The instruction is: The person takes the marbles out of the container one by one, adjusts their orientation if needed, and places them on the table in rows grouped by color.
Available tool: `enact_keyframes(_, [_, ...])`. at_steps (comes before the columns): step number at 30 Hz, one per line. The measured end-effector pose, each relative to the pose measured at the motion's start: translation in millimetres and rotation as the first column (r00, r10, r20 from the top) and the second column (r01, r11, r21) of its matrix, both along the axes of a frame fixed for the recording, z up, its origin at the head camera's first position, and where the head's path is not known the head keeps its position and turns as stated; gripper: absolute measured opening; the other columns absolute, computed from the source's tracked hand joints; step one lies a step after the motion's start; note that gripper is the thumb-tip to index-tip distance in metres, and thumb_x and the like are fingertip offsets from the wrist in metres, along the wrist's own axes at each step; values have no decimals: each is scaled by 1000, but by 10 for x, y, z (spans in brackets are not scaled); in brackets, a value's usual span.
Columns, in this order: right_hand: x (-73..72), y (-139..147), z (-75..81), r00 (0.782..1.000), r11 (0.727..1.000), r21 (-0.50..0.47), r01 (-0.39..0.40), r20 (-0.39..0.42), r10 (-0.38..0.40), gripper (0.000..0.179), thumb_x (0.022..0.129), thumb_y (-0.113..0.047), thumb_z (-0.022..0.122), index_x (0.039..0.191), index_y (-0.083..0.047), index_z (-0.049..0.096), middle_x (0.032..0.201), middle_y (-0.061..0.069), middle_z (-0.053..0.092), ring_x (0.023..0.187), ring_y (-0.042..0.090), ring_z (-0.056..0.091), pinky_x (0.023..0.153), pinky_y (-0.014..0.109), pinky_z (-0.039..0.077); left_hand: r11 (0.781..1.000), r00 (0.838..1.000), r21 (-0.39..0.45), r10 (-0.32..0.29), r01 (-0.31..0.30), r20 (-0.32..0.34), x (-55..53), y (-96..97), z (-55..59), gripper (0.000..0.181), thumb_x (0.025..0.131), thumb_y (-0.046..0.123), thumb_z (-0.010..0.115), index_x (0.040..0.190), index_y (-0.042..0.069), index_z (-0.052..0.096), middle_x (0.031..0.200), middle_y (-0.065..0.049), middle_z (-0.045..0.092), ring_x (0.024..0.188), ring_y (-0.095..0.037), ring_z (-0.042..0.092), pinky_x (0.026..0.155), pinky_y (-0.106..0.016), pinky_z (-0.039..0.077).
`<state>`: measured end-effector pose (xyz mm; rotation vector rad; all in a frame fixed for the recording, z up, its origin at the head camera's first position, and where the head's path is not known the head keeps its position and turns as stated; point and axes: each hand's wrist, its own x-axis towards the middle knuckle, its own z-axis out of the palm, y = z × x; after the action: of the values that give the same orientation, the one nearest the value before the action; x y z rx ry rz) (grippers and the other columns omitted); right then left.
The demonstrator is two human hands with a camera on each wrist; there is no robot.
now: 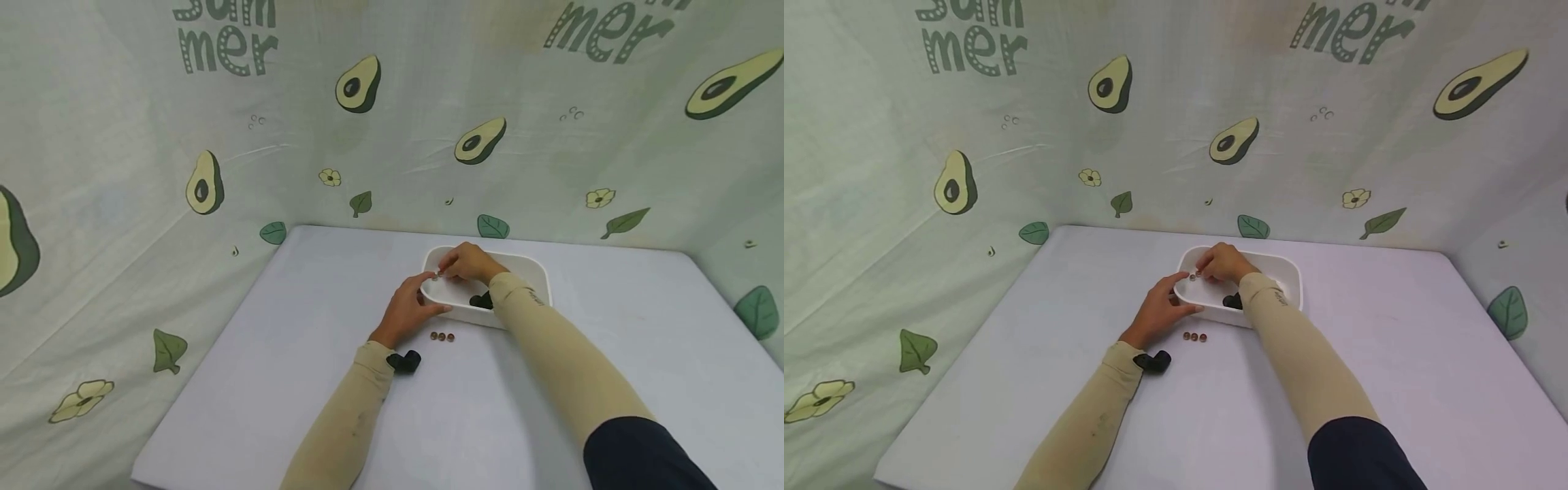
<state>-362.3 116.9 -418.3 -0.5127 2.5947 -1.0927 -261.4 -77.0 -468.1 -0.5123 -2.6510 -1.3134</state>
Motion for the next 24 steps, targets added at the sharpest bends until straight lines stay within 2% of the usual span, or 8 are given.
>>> enact_keyframes(9, [-3, -53, 9, 1000, 999, 38, 28, 6, -28, 19, 84, -3, 74, 102, -4, 78, 92, 5, 74, 73, 15, 60, 64, 27, 48, 1000, 1000, -3, 6, -6, 20, 19, 14, 25, 81, 80, 44, 84, 147, 15, 50, 140, -11, 54, 105, -17, 53, 86, -31, 48])
enact_keyframes(24, [-32, -45, -81, 999, 999, -6, 45, 14, -45, 14, 84, -4, 77, 97, -9, 79, 93, 2, 74, 75, 16, 61, 66, 27, 49, 1000, 999, -25, 17, -16, 28, 21, 42, 6, 82, 80, 44, 84, 149, 17, 49, 142, -9, 53, 106, -17, 52, 87, -32, 46])
